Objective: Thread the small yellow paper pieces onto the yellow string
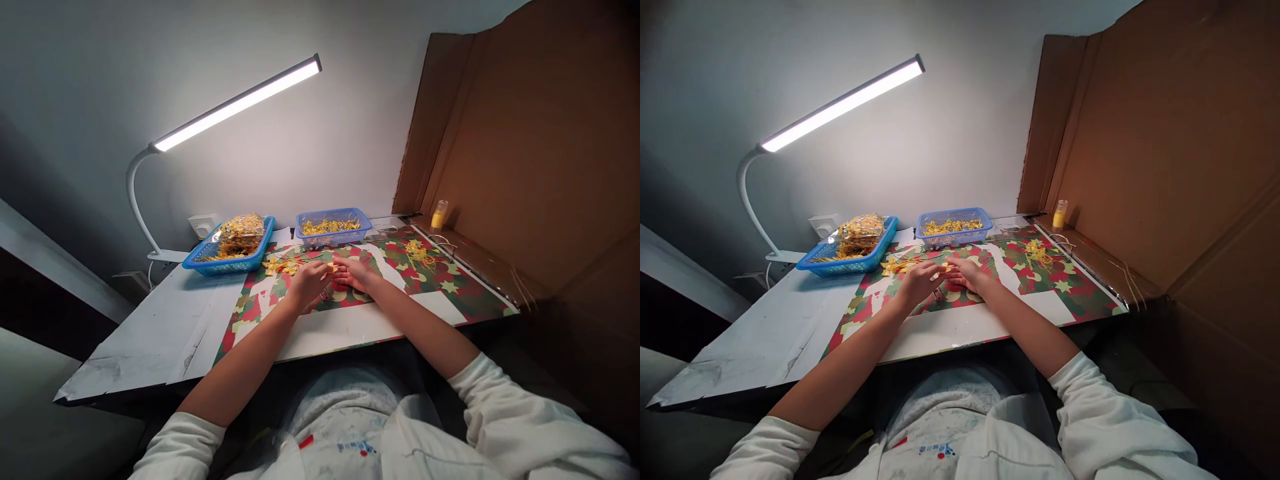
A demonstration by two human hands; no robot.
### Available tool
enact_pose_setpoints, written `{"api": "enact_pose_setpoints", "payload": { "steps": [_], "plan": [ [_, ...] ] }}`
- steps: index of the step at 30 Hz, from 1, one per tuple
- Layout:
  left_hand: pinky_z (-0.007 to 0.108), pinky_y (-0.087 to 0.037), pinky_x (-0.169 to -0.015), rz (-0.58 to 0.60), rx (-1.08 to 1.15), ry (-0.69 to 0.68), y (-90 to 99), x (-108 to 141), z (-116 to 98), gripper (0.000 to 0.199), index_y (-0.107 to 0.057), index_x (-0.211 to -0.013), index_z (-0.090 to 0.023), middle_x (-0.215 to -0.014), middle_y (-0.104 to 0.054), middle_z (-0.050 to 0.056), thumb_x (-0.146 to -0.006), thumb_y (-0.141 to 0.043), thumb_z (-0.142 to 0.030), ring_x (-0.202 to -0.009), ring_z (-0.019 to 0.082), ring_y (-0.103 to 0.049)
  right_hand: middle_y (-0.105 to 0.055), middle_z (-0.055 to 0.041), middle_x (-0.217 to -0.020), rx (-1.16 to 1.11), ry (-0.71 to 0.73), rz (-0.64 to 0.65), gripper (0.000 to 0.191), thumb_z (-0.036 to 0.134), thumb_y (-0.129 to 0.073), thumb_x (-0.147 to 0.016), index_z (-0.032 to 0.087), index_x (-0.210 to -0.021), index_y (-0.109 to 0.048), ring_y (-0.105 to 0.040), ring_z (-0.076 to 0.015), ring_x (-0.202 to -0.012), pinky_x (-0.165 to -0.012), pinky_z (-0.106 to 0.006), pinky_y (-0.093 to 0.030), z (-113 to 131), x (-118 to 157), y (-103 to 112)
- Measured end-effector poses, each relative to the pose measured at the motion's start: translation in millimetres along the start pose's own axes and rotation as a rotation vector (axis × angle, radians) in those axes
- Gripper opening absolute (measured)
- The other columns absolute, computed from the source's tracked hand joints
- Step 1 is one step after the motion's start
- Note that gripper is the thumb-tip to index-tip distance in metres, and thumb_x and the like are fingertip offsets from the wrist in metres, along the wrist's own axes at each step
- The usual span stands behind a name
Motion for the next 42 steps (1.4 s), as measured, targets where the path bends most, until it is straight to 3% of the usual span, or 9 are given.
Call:
{"api": "enact_pose_setpoints", "payload": {
  "steps": [4,6,9,12,20,24,28,35,42],
  "plan": [
    [0.028,-0.043,-0.069,0.072,-0.098,-0.11,-5.4,1.5,-3.8,0.017,-0.063,-0.068,-0.021,-0.069,-0.058,0.004,-0.083,-0.056,-0.025,-0.065,0.016,-0.056,-0.06,-0.0009,-0.059,0.099,-0.029,0.054,0.017,0.029,-0.07,-0.072,0.016,-0.068,-0.059,-0.057,-0.0117,-0.051,-0.057,-0.027,-0.053,-0.1,0.6,-1.1],
    [0.028,-0.042,-0.068,0.086,-0.13,-0.14,-6.9,2.0,-5.3,0.019,-0.061,-0.067,-0.02,-0.069,-0.058,0.004,-0.084,-0.054,-0.024,-0.065,0.016,-0.055,-0.06,-0.0012,-0.058,0.148,-0.023,-0.018,0.017,0.029,-0.068,-0.072,0.016,-0.067,-0.058,-0.057,-0.0127,-0.049,-0.054,-0.028,-0.052,2.4,1.1,0.8],
    [0.028,-0.043,-0.067,0.09,-0.196,-0.165,-6.8,2.6,-6.4,0.02,-0.062,-0.068,-0.02,-0.069,-0.058,0.004,-0.085,-0.05,-0.021,-0.064,0.016,-0.054,-0.06,0.0007,-0.059,0.251,0.222,-0.188,0.014,0.026,-0.067,-0.068,0.017,-0.065,-0.057,-0.055,-0.0109,-0.052,-0.053,-0.024,-0.046,9.9,2.9,6.9],
    [0.028,-0.043,-0.067,0.099,-0.305,-0.214,-5.8,3.2,-6.5,0.022,-0.065,-0.075,-0.02,-0.071,-0.06,0.005,-0.087,-0.046,-0.019,-0.067,0.016,-0.054,-0.059,0.0024,-0.059,0.459,0.46,-0.147,0.011,0.025,-0.069,-0.061,0.017,-0.061,-0.061,-0.051,-0.0093,-0.056,-0.054,-0.021,-0.04,16.0,5.3,12.2],
    [0.027,-0.043,-0.066,0.129,-0.327,-0.268,-5.9,3.6,-5.8,0.024,-0.066,-0.079,-0.021,-0.074,-0.062,0.005,-0.088,-0.044,-0.021,-0.067,0.015,-0.054,-0.057,0.0024,-0.052,0.693,0.509,-0.086,0.021,0.038,-0.071,-0.06,0.019,-0.054,-0.065,-0.045,-0.0097,-0.051,-0.049,-0.023,-0.031,13.9,2.9,16.2],
    [0.027,-0.043,-0.067,0.156,-0.278,-0.268,-6.0,3.4,-6.6,0.021,-0.065,-0.077,-0.021,-0.076,-0.062,0.005,-0.087,-0.046,-0.019,-0.068,0.015,-0.054,-0.059,0.0021,-0.053,0.639,0.434,-0.007,0.017,0.032,-0.069,-0.061,0.019,-0.052,-0.063,-0.048,-0.0098,-0.052,-0.052,-0.022,-0.033,9.9,-1.3,15.6],
    [0.028,-0.043,-0.066,0.134,-0.227,-0.235,-5.8,3.2,-7.4,0.019,-0.063,-0.074,-0.02,-0.072,-0.06,0.005,-0.085,-0.048,-0.02,-0.067,0.016,-0.055,-0.052,0.004,-0.05,0.56,0.317,0.095,0.02,0.034,-0.068,-0.063,0.017,-0.055,-0.062,-0.039,-0.0071,-0.048,-0.047,-0.021,-0.028,9.6,0.3,16.1],
    [0.027,-0.043,-0.067,0.122,-0.293,-0.242,-6.6,4.0,-6.7,0.02,-0.063,-0.07,-0.02,-0.072,-0.06,0.004,-0.083,-0.048,-0.018,-0.068,0.015,-0.055,-0.05,0.0029,-0.057,0.257,0.099,0.229,0.024,0.033,-0.069,-0.065,0.017,-0.058,-0.053,-0.039,-0.0075,-0.052,-0.048,-0.02,-0.034,18.1,10.7,14.3],
    [0.028,-0.043,-0.066,0.146,-0.315,-0.183,-10.5,6.5,-7.1,0.014,-0.064,-0.071,-0.02,-0.074,-0.062,0.005,-0.078,-0.054,-0.015,-0.071,0.018,-0.057,-0.046,0.003,-0.06,-0.156,0.116,0.16,0.019,0.029,-0.06,-0.079,0.019,-0.067,-0.049,-0.04,-0.0093,-0.053,-0.054,-0.023,-0.04,29.1,2.9,27.1]
  ]
}}
Point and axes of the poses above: each hand's wrist, its own x-axis away from the middle knuckle, its own y-axis out of the back of the hand, z = x × y, the point moved 1 cm from there along -x, towards the middle knuckle
